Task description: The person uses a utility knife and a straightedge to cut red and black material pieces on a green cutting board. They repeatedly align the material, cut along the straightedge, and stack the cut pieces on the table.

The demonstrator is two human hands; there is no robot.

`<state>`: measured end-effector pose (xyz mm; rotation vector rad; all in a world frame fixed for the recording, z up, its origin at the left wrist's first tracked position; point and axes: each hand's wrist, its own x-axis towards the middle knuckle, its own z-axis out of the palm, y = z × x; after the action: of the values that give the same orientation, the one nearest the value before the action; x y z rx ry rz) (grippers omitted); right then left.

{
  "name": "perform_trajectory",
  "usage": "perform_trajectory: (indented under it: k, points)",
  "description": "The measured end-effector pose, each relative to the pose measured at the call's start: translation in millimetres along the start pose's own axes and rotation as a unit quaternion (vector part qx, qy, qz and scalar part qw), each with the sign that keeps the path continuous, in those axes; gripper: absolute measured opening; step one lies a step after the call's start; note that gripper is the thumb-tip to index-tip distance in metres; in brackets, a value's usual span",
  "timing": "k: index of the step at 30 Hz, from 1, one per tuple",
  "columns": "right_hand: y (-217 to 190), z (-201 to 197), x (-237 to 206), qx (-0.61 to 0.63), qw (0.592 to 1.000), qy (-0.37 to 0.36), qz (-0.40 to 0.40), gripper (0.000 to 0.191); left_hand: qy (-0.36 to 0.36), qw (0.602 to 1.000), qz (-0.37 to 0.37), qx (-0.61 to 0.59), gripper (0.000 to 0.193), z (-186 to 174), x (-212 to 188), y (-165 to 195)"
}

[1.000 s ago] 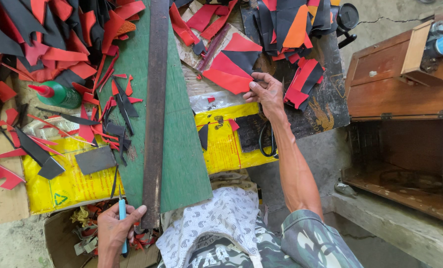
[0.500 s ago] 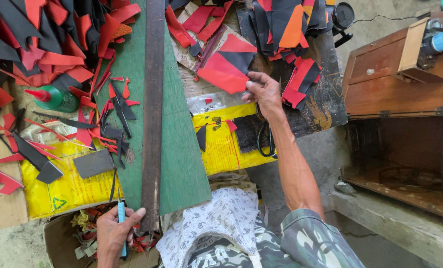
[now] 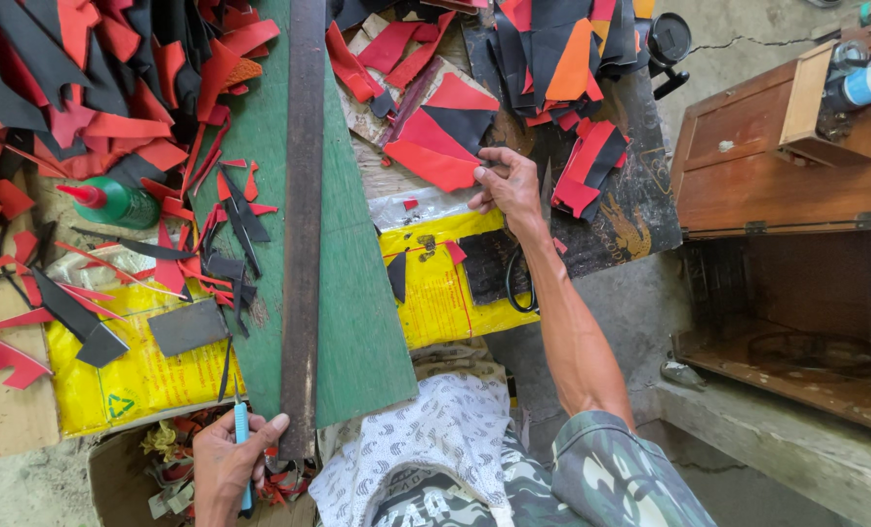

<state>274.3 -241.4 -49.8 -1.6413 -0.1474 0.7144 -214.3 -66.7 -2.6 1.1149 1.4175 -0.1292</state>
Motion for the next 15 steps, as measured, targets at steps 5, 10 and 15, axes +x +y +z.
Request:
perform_trajectory:
  k: [5,10,15]
  points:
    - [-4.1,-2.1,-1.6,0.008,1.0,0.003,0.012,0.048,0.001,1.0,0.0,0.002,0.029,-0.1,0.4,0.9]
    - [-6.1,-1.8,-2.2,0.0,1.0,-0.003,0.012,0.052,-0.004,1.0,0.001,0.003,0.029,-1.1,0.4,1.7]
    - [-2.8,-2.2,-0.3,-0.003,1.0,-0.002,0.01,0.052,-0.005,1.0,0.001,0.007,0.029,-1.1,-0.3,2.9]
